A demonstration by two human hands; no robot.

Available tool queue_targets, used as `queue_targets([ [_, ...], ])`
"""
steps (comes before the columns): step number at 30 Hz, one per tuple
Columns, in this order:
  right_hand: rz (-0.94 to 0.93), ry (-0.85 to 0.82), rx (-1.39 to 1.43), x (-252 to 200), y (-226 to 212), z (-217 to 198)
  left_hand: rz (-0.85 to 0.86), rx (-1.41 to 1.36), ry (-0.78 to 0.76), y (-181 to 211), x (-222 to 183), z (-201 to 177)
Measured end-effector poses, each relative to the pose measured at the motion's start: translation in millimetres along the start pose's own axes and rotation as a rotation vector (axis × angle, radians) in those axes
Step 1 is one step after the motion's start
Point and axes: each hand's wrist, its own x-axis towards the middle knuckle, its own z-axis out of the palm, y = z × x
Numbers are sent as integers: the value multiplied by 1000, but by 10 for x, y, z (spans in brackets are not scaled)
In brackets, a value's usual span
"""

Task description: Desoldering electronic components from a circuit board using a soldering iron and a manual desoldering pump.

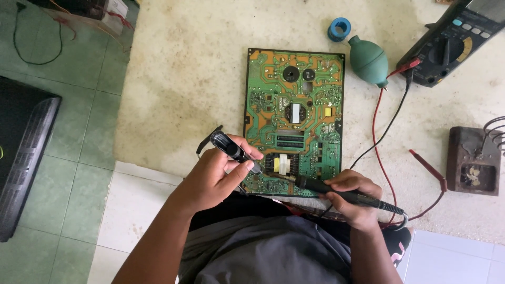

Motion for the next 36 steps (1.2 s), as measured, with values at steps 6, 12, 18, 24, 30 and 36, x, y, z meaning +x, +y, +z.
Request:
queue_targets([
  [6,29,43,90,-65,91,-65,57,-55,153,-45,-44,-73],
  [12,10,223,414,-110,295,-207,138,-179,542,91,44,-529],
  [18,25,380,322,-120,341,-604,163,-26,707,-253,202,-854],
  [24,100,518,404,-9,366,-704,258,-447,744,-738,288,-923],
  [30,124,551,415,29,292,-612,247,-518,798,-757,385,-906],
  [36,139,542,405,26,292,-622,175,-278,716,-816,505,-934],
])
